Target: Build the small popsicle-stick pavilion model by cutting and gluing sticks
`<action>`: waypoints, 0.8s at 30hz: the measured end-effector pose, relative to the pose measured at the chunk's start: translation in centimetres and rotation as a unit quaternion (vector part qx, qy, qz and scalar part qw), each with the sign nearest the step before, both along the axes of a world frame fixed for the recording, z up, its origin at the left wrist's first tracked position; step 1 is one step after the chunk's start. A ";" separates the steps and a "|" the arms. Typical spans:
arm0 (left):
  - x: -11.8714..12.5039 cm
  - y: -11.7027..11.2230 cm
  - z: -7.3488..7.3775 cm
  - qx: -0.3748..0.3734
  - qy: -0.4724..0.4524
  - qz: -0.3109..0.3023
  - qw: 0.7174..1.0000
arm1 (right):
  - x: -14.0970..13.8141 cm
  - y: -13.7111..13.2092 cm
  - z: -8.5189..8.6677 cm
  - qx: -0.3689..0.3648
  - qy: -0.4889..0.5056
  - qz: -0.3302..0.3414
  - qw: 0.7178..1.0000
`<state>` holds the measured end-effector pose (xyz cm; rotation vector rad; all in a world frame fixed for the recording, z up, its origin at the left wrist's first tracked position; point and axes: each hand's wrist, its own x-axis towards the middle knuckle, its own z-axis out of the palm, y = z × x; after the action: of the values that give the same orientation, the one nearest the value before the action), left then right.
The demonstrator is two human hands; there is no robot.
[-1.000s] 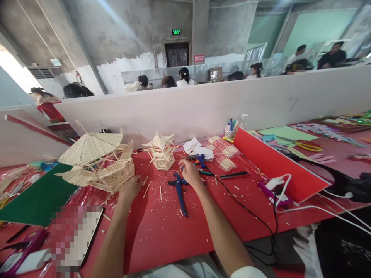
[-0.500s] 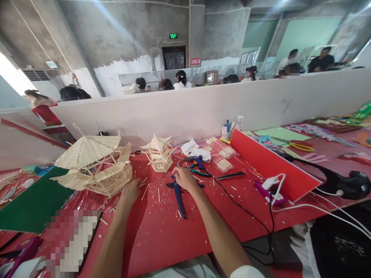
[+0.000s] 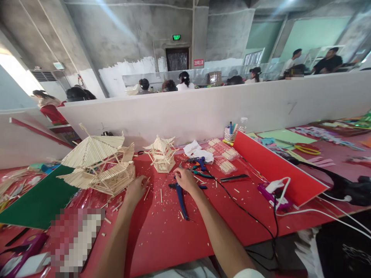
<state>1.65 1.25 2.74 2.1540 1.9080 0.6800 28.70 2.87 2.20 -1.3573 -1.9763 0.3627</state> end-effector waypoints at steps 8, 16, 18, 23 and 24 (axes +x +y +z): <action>1.6 1.8 -1.2 0.007 -0.104 -0.063 0.993 | -2.0 -0.4 0.6 0.039 -0.082 0.039 0.995; 2.7 8.4 -1.5 -0.001 -0.206 -0.021 0.978 | -3.9 0.1 0.8 0.024 -0.160 0.019 0.987; 3.2 9.9 -1.6 -0.001 -0.233 -0.020 0.972 | -4.1 0.4 1.0 0.023 -0.171 0.014 0.985; 4.1 12.3 -1.7 -0.013 -0.293 -0.045 0.955 | -4.3 0.9 1.3 0.020 -0.189 0.008 0.982; 4.3 12.6 -1.7 -0.018 -0.301 -0.048 0.952 | -4.3 0.9 1.3 0.020 -0.192 0.007 0.981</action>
<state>5.90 13.86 1.01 1.7236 1.4648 1.1121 24.44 3.77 3.54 -1.4726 -2.2919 0.0679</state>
